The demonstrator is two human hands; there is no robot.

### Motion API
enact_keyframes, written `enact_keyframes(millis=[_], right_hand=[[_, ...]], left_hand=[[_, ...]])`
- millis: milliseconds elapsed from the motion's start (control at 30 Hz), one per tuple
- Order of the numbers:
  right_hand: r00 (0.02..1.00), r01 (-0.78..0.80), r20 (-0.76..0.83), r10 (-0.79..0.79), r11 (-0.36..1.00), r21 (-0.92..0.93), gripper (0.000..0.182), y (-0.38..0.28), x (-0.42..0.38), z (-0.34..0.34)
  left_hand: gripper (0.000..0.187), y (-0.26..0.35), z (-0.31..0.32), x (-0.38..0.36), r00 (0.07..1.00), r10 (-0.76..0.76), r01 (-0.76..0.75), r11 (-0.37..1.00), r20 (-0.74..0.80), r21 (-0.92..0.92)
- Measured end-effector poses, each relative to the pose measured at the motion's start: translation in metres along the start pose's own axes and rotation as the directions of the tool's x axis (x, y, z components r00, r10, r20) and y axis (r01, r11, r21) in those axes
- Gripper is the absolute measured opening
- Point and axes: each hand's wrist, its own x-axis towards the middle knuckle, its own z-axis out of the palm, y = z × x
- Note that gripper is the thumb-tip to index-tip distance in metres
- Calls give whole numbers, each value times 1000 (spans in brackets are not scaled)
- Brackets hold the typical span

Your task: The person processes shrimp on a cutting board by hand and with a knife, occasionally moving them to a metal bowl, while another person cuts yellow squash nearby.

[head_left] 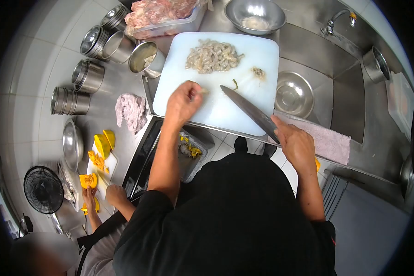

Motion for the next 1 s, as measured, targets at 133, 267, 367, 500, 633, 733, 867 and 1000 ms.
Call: enact_keyframes(millis=[133, 267, 367, 500, 633, 733, 867, 1000], right_hand=[[991, 36, -135, -23, 995, 89, 35, 10, -5, 3], [983, -30, -179, 34, 999, 26, 38, 11, -7, -6], [990, 29, -135, -34, 999, -35, 40, 6, -10, -10], [979, 177, -89, -182, 982, -60, 39, -8, -8, -1], [998, 60, -2, -61, 984, -169, 39, -12, 4, 2], [998, -64, -38, 59, 986, -151, 41, -2, 10, -9], [984, -132, -142, 108, 977, -169, 40, 18, 9, -14], [970, -113, -228, 84, 986, -119, 40, 19, 2, -23]], left_hand=[[17, -39, -48, 42, 950, 107, -98, 994, -294, 44], [30, -52, -109, 85, 893, 11, 84, 978, -449, 193], [37, -66, -135, 114, 885, -49, 260, 876, -463, 406], [37, -107, -139, 145, 907, -230, 406, 698, -353, 589], [36, -127, -136, 161, 928, -318, 361, 631, -196, 686], [37, -127, -131, 170, 912, -339, 392, 544, -232, 742], [41, -85, -122, 152, 938, -98, 303, 701, -333, 646], [35, 8, -63, 121, 968, 218, -122, 840, -122, 528]])
